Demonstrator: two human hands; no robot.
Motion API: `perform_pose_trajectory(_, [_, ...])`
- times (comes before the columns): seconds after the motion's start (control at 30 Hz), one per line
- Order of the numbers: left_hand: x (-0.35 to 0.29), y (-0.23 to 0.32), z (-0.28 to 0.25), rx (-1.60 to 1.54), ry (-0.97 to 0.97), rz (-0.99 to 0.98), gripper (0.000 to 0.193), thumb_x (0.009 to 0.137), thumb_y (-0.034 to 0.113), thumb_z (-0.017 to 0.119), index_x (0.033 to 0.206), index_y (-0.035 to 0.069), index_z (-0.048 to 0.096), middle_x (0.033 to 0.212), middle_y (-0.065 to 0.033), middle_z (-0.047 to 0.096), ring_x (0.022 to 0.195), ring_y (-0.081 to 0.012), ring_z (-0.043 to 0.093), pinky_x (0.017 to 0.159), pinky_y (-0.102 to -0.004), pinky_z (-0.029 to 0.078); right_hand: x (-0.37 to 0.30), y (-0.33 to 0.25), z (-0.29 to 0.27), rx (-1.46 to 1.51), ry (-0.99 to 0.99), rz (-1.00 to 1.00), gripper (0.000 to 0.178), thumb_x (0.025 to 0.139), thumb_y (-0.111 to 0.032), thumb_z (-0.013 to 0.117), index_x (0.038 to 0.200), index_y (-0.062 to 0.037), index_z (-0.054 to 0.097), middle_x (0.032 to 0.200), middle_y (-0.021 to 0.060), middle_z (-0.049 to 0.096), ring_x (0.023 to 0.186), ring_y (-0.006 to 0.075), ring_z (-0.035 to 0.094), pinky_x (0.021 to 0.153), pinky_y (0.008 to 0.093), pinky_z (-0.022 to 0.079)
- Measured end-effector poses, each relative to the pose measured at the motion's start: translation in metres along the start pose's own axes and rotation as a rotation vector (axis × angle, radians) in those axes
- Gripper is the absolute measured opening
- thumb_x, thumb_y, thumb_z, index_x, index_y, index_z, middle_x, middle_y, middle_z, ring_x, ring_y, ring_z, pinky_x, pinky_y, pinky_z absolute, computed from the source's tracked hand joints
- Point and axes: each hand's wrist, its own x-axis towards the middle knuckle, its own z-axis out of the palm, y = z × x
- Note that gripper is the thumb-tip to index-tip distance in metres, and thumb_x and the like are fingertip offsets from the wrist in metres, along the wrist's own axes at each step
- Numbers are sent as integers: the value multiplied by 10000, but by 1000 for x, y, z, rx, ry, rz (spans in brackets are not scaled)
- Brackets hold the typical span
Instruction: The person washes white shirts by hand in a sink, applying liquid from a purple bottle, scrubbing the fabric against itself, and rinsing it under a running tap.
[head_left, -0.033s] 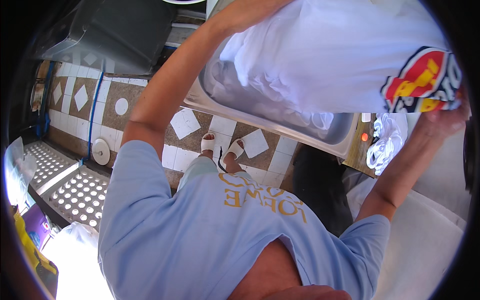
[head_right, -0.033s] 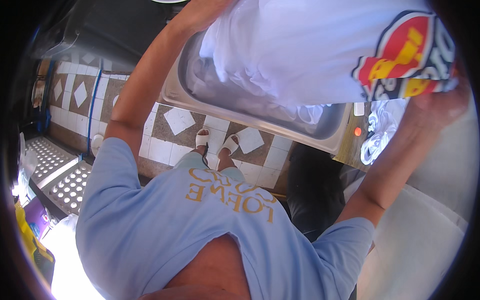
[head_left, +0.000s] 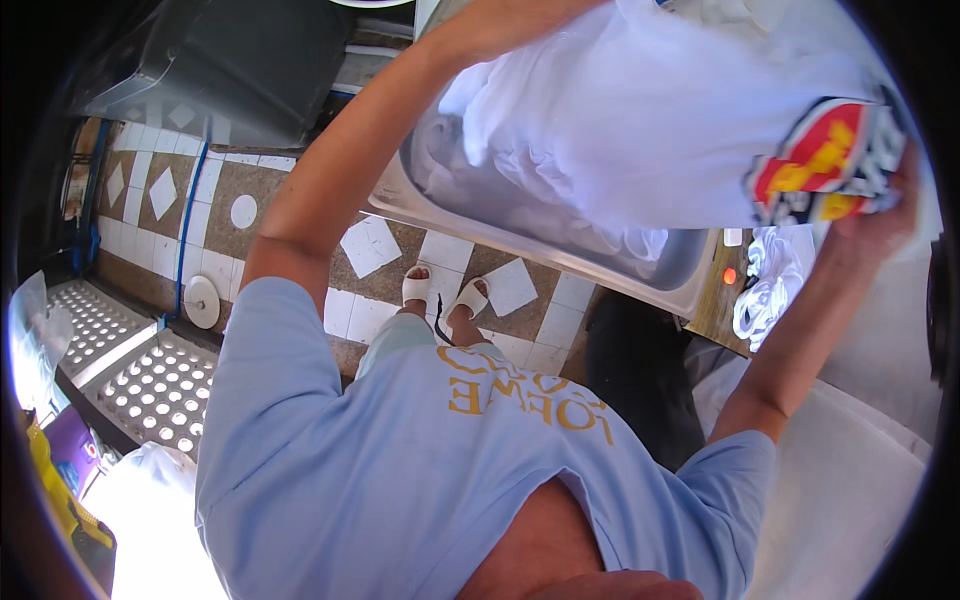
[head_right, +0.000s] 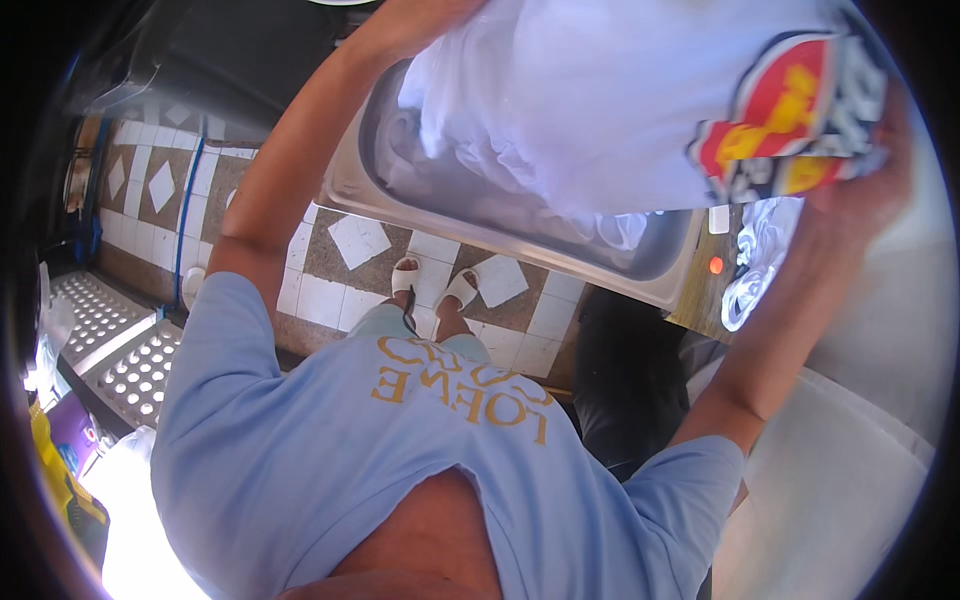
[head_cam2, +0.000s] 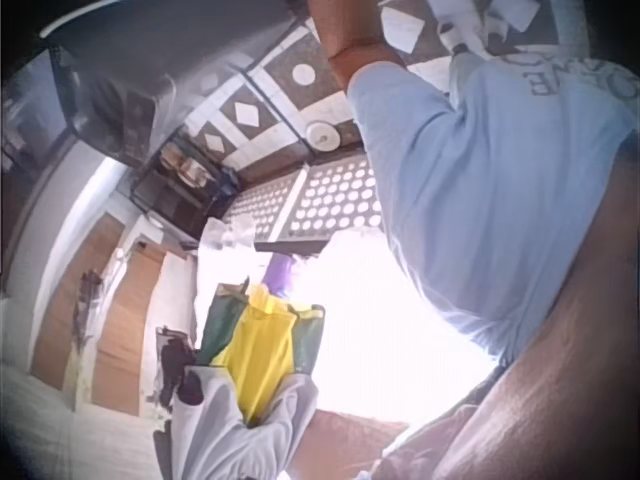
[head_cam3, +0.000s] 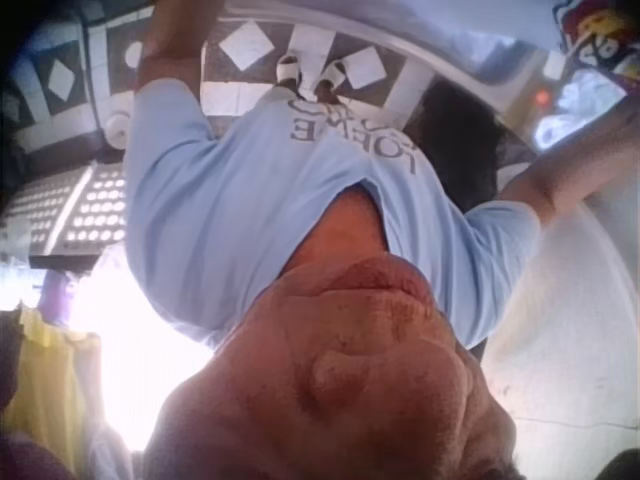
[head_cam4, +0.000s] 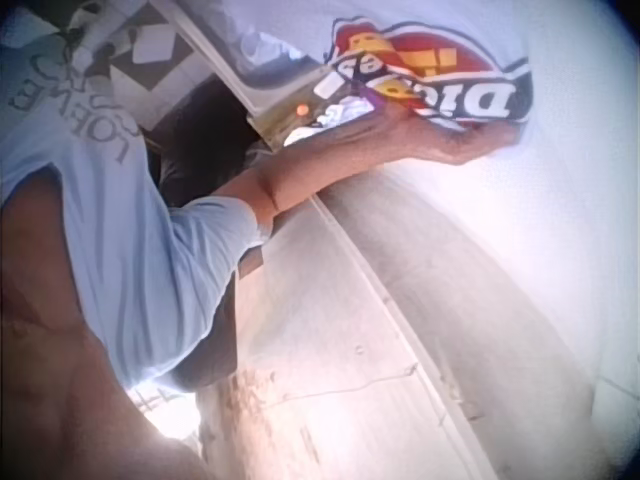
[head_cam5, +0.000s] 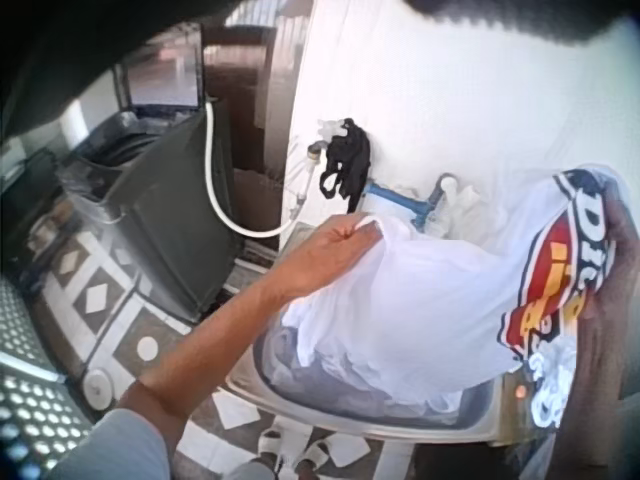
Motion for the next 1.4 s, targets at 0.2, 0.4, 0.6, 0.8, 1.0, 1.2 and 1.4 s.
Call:
perform_pose_trajectory(0.2, [-2, -37, 19, 325, -199, -66, 390, 876, 375, 590, 1142, 92, 632, 1034, -105, 640, 885, -172, 575, 820, -306, 453, -56, 173, 32, -1292, -372, -71, 465, 783, -259, 716, 1119, 33, 582, 981, 132, 657, 898, 240, 620, 827, 337, 473])
perform_pose_trajectory(0.4, [-39, -82, -24, 952, -377, -171, 445, 814, 380, 633, 1128, 65, 603, 1016, -132, 636, 890, -263, 604, 812, -353, 450, -52, 218, 17, -164, 156, 374, 330, 810, -213, 677, 1038, 18, 616, 924, 94, 662, 864, 185, 643, 786, 279, 492])
perform_pose_trajectory(0.6, [-84, -155, 6, 700, -20, -320, 393, 799, 398, 607, 1035, 85, 638, 1019, -164, 648, 940, -337, 606, 833, -428, 451, -30, 301, -10, -1219, 17, 384, 340, 814, -272, 627, 1035, -15, 626, 1001, 203, 645, 900, 315, 642, 836, 373, 502])
perform_pose_trajectory(0.8, [-71, -146, 12, 964, -332, -622, 350, 819, 354, 590, 1002, 59, 637, 1048, -157, 645, 992, -350, 595, 866, -434, 452, -49, 371, 47, -1616, -226, 234, 334, 759, -333, 618, 952, -61, 635, 1056, 180, 612, 1023, 367, 568, 850, 485, 460])
perform_pose_trajectory(1.0, [-90, -197, 17, 1111, -131, -433, 294, 835, 297, 599, 1010, 68, 656, 1129, -148, 620, 1068, -339, 568, 905, -445, 437, -47, 386, -12, -1176, -261, 374, 433, 760, -305, 607, 1102, -39, 607, 1152, 181, 588, 1069, 352, 560, 926, 473, 435])
perform_pose_trajectory(1.2, [-75, -158, 1, 279, 25, -465, 316, 814, 224, 683, 1072, 45, 651, 1058, -134, 652, 954, -228, 621, 874, -337, 464, -52, 301, -37, 925, 297, 406, 574, 768, -205, 525, 1241, 99, 413, 1236, 240, 502, 1185, 441, 460, 1051, 533, 333])
perform_pose_trajectory(1.4, [-33, -127, 112, 25, 570, -161, 262, 830, 186, 702, 1031, 27, 650, 977, -27, 650, 858, -106, 610, 750, -233, 496, -49, 371, 18, 722, 598, 635, 485, 895, -412, 510, 1143, 5, 519, 1101, 117, 584, 1124, 318, 526, 1012, 432, 393])
